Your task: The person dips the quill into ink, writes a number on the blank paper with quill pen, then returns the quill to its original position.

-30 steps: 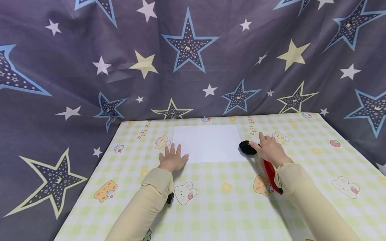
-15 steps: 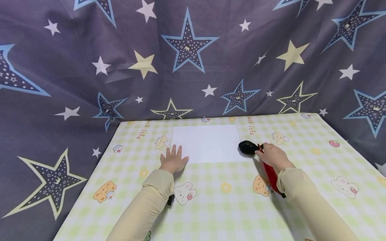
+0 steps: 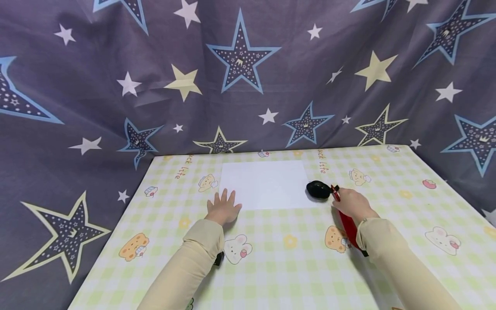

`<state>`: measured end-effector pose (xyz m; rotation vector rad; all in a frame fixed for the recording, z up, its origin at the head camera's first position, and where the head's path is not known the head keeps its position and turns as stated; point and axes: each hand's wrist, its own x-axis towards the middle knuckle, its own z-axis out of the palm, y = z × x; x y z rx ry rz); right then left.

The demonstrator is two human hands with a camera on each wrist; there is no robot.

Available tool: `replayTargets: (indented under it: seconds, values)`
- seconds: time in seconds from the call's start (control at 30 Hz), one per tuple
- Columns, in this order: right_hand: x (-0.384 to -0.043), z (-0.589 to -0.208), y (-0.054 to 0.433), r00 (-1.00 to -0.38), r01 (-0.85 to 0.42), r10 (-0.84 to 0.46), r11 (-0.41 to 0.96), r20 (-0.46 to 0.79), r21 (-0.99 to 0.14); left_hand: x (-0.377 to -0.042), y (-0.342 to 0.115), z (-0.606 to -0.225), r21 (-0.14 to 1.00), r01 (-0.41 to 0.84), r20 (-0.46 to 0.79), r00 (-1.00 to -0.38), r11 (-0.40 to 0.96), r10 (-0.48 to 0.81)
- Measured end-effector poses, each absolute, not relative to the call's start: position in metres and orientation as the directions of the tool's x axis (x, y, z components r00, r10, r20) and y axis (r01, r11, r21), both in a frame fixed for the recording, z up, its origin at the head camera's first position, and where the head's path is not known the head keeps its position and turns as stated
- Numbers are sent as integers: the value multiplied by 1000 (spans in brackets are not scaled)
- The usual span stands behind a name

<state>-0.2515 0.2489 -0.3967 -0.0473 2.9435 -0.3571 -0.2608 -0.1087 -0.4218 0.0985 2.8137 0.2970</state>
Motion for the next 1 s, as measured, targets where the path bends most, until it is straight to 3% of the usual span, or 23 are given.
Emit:
replayTargets:
  seconds: [1.0]
  values:
    - [-251,-403,247,-982,-14,-62,966,-177,-260,-233,-109,-419,222,47,-285,-952,974,110]
